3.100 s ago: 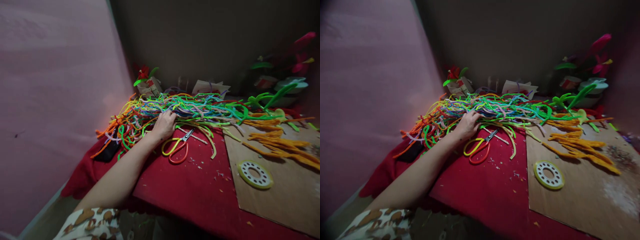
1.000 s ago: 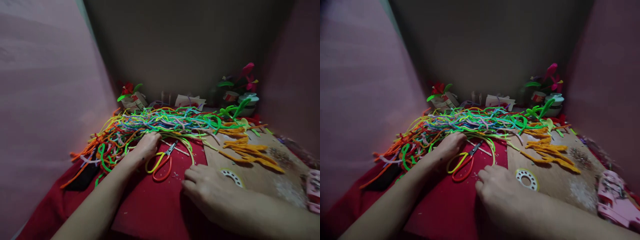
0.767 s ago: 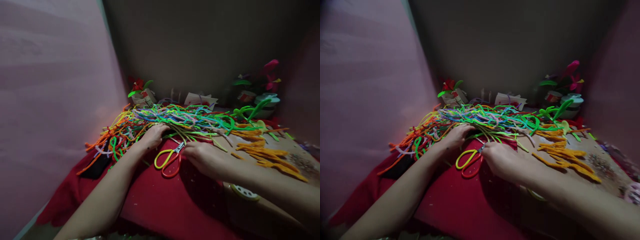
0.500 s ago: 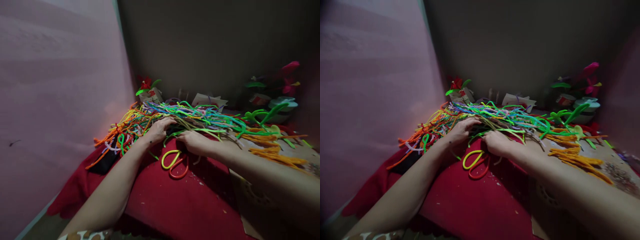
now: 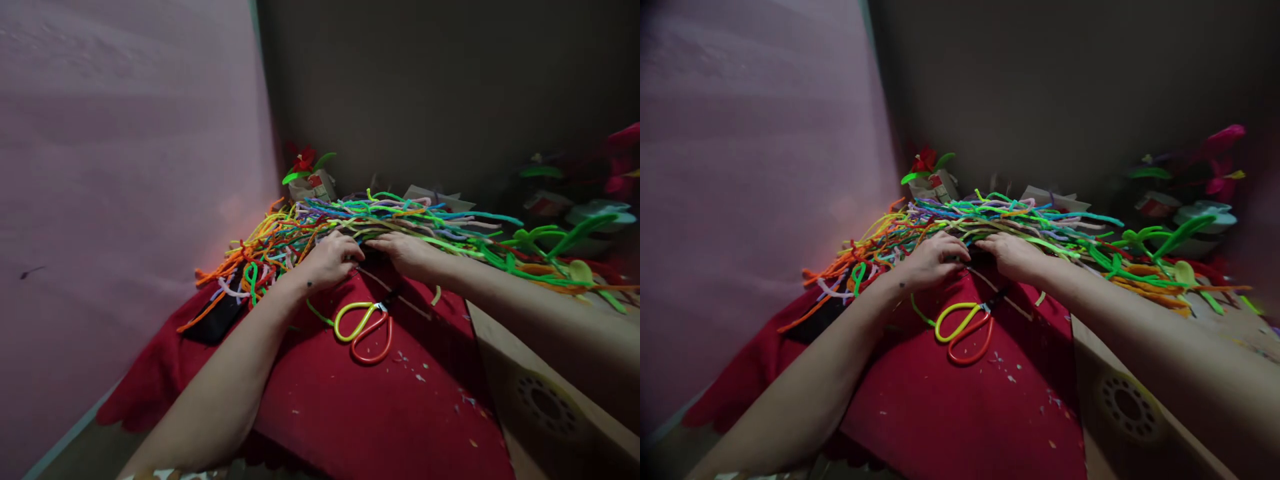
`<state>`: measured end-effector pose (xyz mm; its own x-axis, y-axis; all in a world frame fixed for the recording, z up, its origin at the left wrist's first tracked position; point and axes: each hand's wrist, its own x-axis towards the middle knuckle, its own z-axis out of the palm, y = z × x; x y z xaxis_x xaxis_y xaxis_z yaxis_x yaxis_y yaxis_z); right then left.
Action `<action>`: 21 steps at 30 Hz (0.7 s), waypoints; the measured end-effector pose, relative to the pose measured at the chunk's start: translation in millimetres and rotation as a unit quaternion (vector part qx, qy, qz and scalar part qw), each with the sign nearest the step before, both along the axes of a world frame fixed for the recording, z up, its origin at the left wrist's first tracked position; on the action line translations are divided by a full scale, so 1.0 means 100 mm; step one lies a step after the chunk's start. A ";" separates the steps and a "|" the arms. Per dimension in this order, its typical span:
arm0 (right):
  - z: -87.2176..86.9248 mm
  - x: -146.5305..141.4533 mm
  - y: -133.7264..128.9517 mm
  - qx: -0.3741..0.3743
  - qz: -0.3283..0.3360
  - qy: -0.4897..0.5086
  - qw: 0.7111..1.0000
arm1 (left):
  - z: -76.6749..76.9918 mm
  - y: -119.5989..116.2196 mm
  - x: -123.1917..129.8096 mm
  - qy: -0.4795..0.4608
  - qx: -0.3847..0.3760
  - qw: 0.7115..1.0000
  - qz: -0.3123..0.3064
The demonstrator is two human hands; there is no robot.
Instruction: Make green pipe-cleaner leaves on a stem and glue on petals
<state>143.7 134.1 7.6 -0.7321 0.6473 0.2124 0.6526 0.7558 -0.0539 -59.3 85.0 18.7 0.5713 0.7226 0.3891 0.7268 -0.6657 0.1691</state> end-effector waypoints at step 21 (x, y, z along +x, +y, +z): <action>-0.11 -0.38 -0.14 -0.007 -0.064 -0.088 0.994 | -0.26 0.22 -0.25 0.147 0.028 0.974 0.172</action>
